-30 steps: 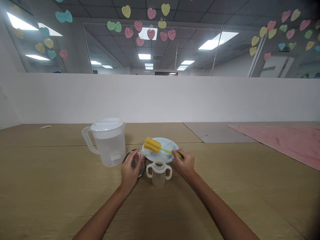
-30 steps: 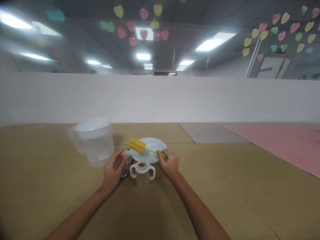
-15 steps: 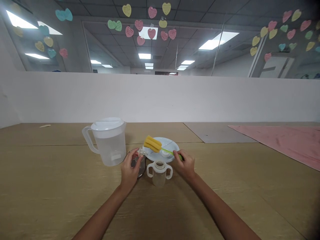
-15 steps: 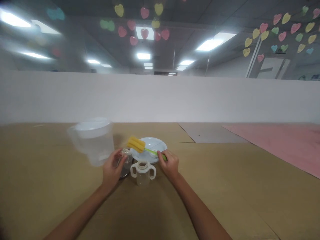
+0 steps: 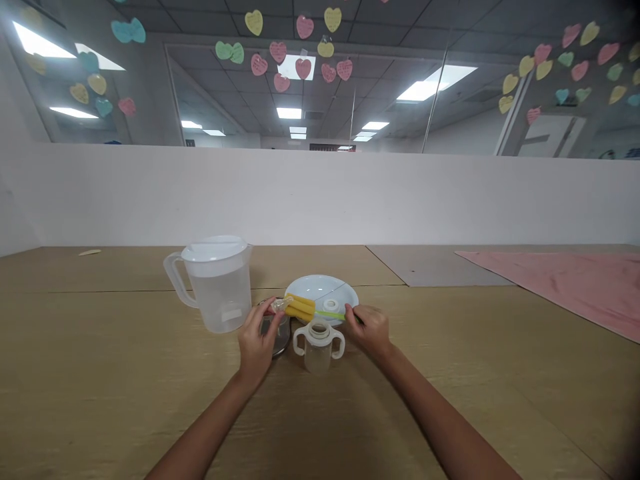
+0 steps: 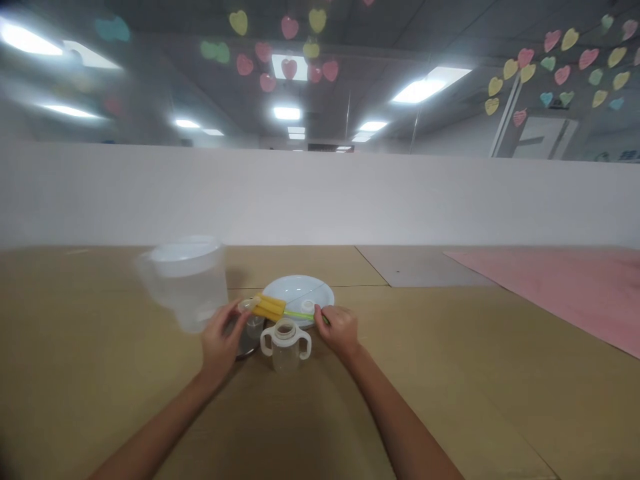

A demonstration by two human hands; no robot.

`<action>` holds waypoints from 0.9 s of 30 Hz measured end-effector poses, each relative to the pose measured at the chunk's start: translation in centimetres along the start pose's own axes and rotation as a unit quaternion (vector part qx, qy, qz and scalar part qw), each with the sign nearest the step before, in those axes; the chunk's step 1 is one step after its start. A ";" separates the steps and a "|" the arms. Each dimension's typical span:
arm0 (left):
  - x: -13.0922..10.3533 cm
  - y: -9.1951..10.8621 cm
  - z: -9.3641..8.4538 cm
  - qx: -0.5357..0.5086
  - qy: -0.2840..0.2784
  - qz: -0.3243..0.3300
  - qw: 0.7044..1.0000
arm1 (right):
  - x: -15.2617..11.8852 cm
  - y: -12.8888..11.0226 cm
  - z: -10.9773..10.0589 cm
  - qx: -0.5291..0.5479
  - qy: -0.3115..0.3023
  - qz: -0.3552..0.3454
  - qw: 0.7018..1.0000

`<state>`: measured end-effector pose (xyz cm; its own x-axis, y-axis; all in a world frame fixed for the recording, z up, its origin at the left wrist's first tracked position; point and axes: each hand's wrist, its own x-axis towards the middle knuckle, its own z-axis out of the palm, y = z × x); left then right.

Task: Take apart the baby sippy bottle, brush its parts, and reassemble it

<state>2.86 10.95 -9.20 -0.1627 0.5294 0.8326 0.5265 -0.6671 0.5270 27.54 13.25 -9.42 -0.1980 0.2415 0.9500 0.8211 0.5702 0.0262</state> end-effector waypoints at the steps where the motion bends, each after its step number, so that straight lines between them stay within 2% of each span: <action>1: 0.0 0.0 0.0 0.000 -0.002 -0.003 1.000 | 0.0 0.0 0.0 0.000 0.002 0.003 1.000; 6: 0.2 0.1 0.0 -0.014 0.009 -0.032 0.999 | 0.0 0.0 0.0 0.003 0.009 0.009 1.000; 12: 0.1 -0.4 0.3 -0.065 -0.020 -0.094 0.993 | 0.0 0.1 0.1 0.007 0.015 0.008 1.000; 27: 0.2 -0.4 0.2 -0.020 -0.007 -0.059 0.998 | -0.1 0.0 0.1 0.014 0.024 0.022 0.999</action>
<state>2.82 11.44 -9.24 -0.2096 0.6126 0.7621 0.4700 -0.6204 0.6279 27.48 13.33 -9.51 -0.1353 0.2304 0.9636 0.8129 0.5819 -0.0250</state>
